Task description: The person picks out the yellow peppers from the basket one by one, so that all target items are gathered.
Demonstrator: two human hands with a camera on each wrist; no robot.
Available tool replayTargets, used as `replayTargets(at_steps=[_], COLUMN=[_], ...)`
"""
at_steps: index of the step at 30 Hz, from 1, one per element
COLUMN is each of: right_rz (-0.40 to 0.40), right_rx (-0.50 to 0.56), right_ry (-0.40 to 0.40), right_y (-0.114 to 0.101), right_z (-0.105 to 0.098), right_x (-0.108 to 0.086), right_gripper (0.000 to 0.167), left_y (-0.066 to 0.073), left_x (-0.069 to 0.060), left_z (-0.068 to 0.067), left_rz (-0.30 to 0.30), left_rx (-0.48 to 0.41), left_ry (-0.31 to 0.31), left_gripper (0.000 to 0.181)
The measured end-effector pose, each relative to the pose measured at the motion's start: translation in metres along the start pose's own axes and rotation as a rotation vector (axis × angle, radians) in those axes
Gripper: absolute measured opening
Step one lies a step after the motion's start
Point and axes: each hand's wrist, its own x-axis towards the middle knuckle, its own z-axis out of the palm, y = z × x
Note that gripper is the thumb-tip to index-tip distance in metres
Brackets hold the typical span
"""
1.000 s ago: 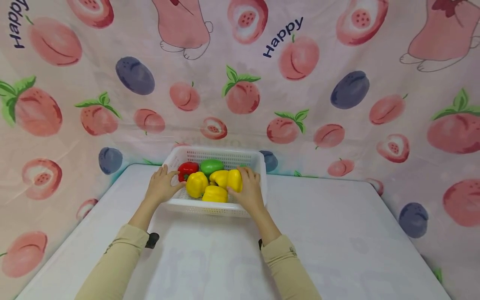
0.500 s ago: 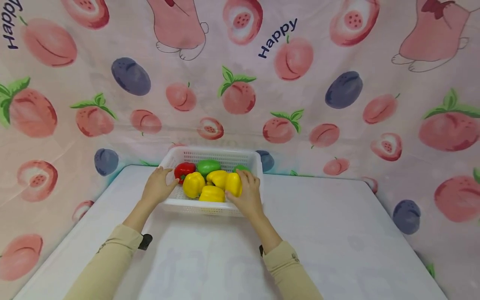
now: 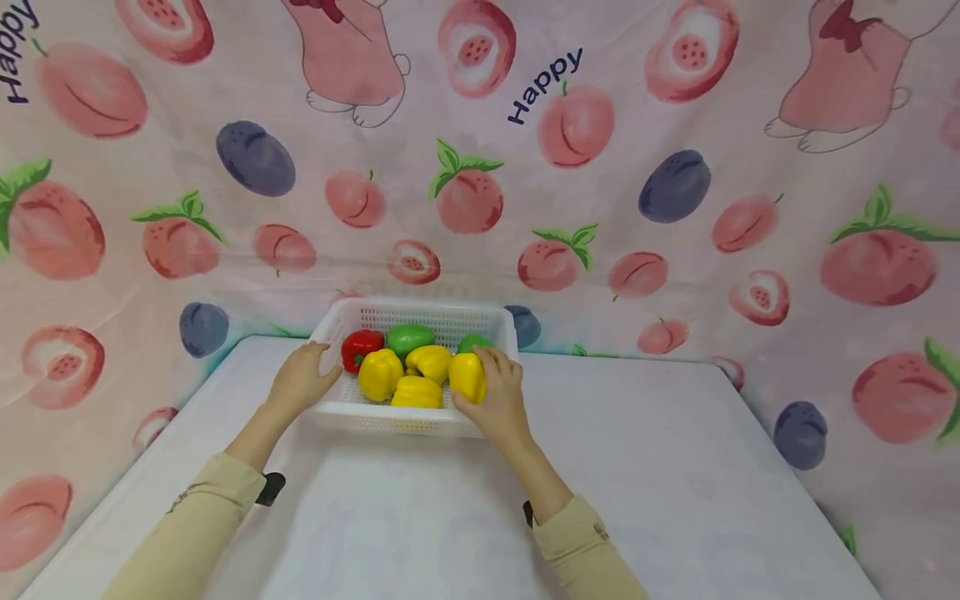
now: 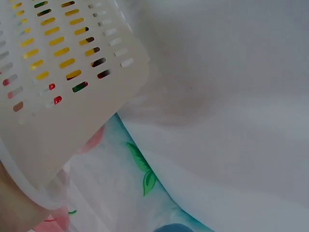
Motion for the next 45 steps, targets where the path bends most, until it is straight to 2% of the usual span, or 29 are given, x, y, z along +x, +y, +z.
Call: replayTargets(at_steps=[3,6,15,18,25,45], right_rz=[0.032,0.038,0.036,0.047,0.064,0.088], right_rx=[0.024,0.032,0.059,0.059,0.063,0.035], right_ry=[0.009,0.02,0.042,0.049,0.045,0.092], right_y=[-0.001,-0.002,-0.003,0.0,0.003,0.015], right_z=[-0.004,-0.006,-0.009,-0.012,-0.019,-0.044], right_x=[-0.001,-0.001,-0.005,-0.006,-0.009,-0.008], right_gripper=[0.065,0.064,0.064,0.064,0.065,0.067], left_y=[-0.004,-0.007,-0.008,-0.007,-0.006,-0.007], left_x=[0.0,0.0,-0.003,-0.002,-0.002,-0.003], left_z=[0.0,0.002,0.006,0.006,0.006,0.003], left_rz=[0.02,0.035,0.013,0.012,-0.038,-0.055], left_rx=[0.015,0.013,0.005,0.021,0.052,0.02], left_ry=[-0.026,-0.023,-0.006,-0.021,-0.073,-0.082], left_gripper=[0.056,0.057,0.059,0.062,0.074,0.073])
